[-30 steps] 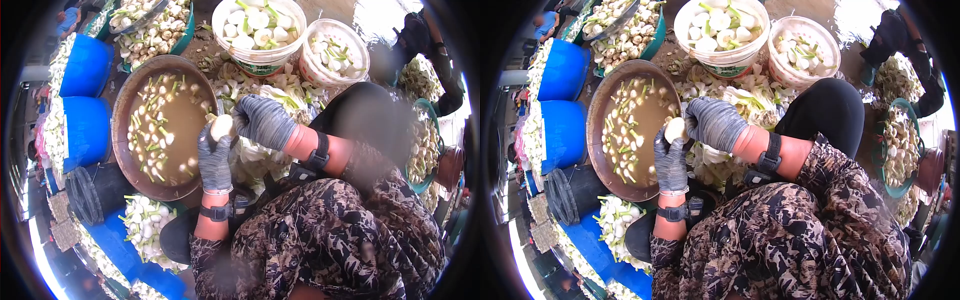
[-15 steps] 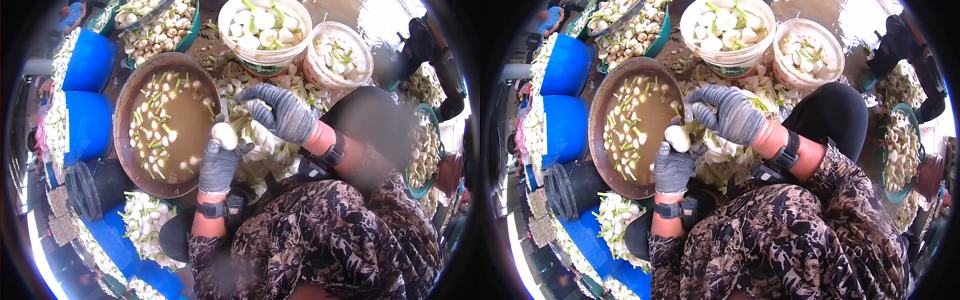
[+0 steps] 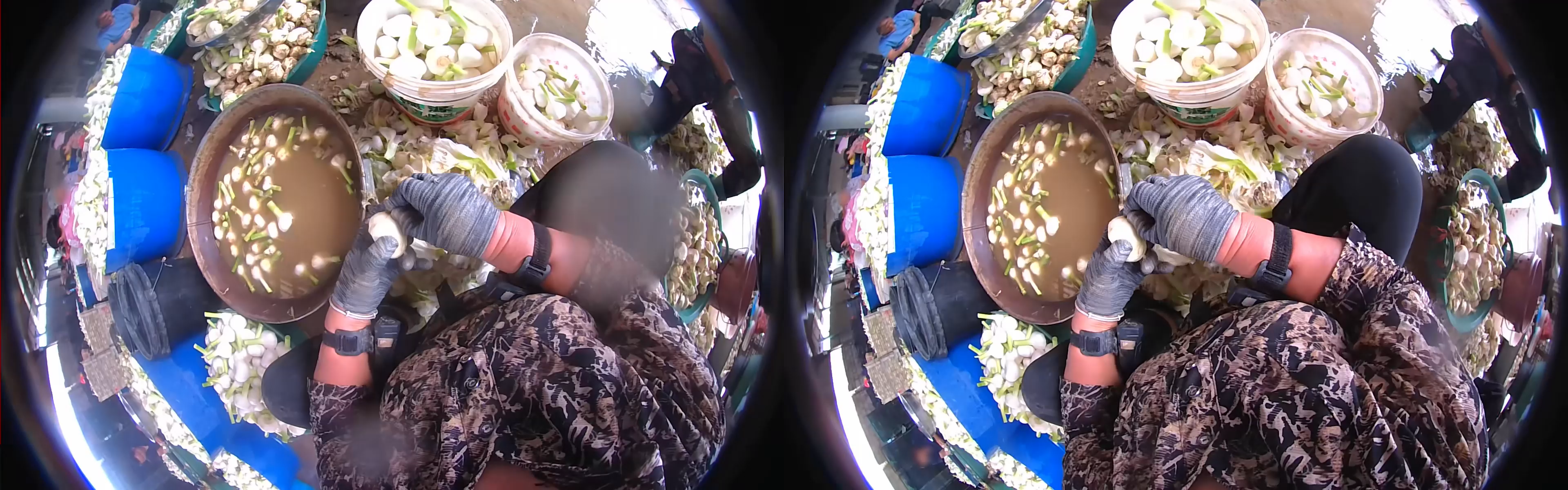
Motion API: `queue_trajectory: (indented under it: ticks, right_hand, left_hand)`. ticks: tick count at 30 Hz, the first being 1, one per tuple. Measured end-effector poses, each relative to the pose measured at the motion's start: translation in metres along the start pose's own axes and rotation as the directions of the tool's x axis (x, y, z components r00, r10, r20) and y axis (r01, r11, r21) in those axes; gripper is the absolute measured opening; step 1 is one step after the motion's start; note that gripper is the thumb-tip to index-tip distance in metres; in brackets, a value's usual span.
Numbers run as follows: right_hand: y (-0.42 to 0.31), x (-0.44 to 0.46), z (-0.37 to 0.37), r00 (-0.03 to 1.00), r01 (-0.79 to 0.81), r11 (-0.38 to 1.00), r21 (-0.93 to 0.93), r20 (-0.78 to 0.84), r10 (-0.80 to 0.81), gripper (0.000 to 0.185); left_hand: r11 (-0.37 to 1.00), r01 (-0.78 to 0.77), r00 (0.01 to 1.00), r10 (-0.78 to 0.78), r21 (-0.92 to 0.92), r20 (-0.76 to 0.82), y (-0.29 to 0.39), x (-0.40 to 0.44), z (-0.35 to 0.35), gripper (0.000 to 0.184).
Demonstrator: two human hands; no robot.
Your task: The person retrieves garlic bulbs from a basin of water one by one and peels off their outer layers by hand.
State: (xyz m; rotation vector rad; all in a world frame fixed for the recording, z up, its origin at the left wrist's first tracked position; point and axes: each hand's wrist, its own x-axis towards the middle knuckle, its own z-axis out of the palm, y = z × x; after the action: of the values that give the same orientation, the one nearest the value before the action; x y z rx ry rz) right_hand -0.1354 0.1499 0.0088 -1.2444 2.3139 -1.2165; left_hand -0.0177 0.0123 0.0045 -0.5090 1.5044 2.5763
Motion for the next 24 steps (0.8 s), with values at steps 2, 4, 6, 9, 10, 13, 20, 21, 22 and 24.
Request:
queue_trajectory:
  ticks: [2, 4, 6, 9, 10, 13, 20, 21, 22, 24]
  right_hand:
    - [0.004, 0.001, 0.007, 0.998, -0.064, 0.995, 0.082, 0.014, 0.063, 0.021]
    - [0.013, 0.004, 0.017, 0.981, -0.181, 0.965, 0.189, 0.101, 0.164, 0.026]
    - [0.017, 0.0, 0.017, 0.968, -0.235, 0.943, 0.234, 0.142, 0.206, 0.026]
    - [0.018, 0.0, 0.015, 0.945, -0.314, 0.851, 0.421, 0.226, 0.237, 0.025]
    - [0.017, -0.001, 0.012, 0.956, -0.278, 0.811, 0.515, 0.232, 0.18, 0.023]
    - [0.014, -0.003, 0.01, 0.98, -0.177, 0.8, 0.574, 0.18, 0.088, 0.019]
    - [0.018, 0.002, 0.04, 0.974, -0.147, 0.862, 0.485, -0.081, 0.212, 0.018]
    - [0.019, 0.004, 0.039, 0.974, -0.144, 0.864, 0.482, -0.084, 0.21, 0.018]
    - [0.02, 0.006, 0.038, 0.946, -0.276, 0.815, 0.51, -0.008, 0.325, 0.018]
    - [0.021, 0.005, 0.037, 0.902, -0.399, 0.743, 0.537, 0.085, 0.423, 0.02]
  left_hand:
    - [0.974, 0.03, 0.997, -0.045, 0.224, 0.062, 0.006, -0.003, -0.011, 0.068]
    - [0.894, -0.083, 0.996, 0.056, 0.44, 0.073, 0.008, -0.002, -0.01, 0.069]
    - [0.759, -0.151, 0.988, 0.126, 0.634, 0.086, 0.003, 0.0, -0.013, 0.072]
    - [0.762, -0.31, 0.947, 0.3, 0.569, 0.114, -0.009, 0.004, -0.022, 0.078]
    - [0.76, -0.311, 0.946, 0.305, 0.571, 0.11, -0.01, 0.006, -0.026, 0.078]
    - [0.761, -0.245, 0.969, 0.21, 0.6, 0.13, -0.004, 0.007, -0.026, 0.076]
    - [0.45, -0.294, 0.912, 0.397, 0.843, 0.106, -0.009, 0.003, -0.017, 0.075]
    - [0.361, -0.307, 0.885, 0.449, 0.88, 0.125, -0.007, 0.002, -0.012, 0.077]
    - [0.328, -0.328, 0.875, 0.459, 0.886, 0.154, -0.003, -0.001, -0.006, 0.068]
    - [0.301, -0.358, 0.857, 0.483, 0.884, 0.182, -0.005, -0.001, -0.002, 0.069]
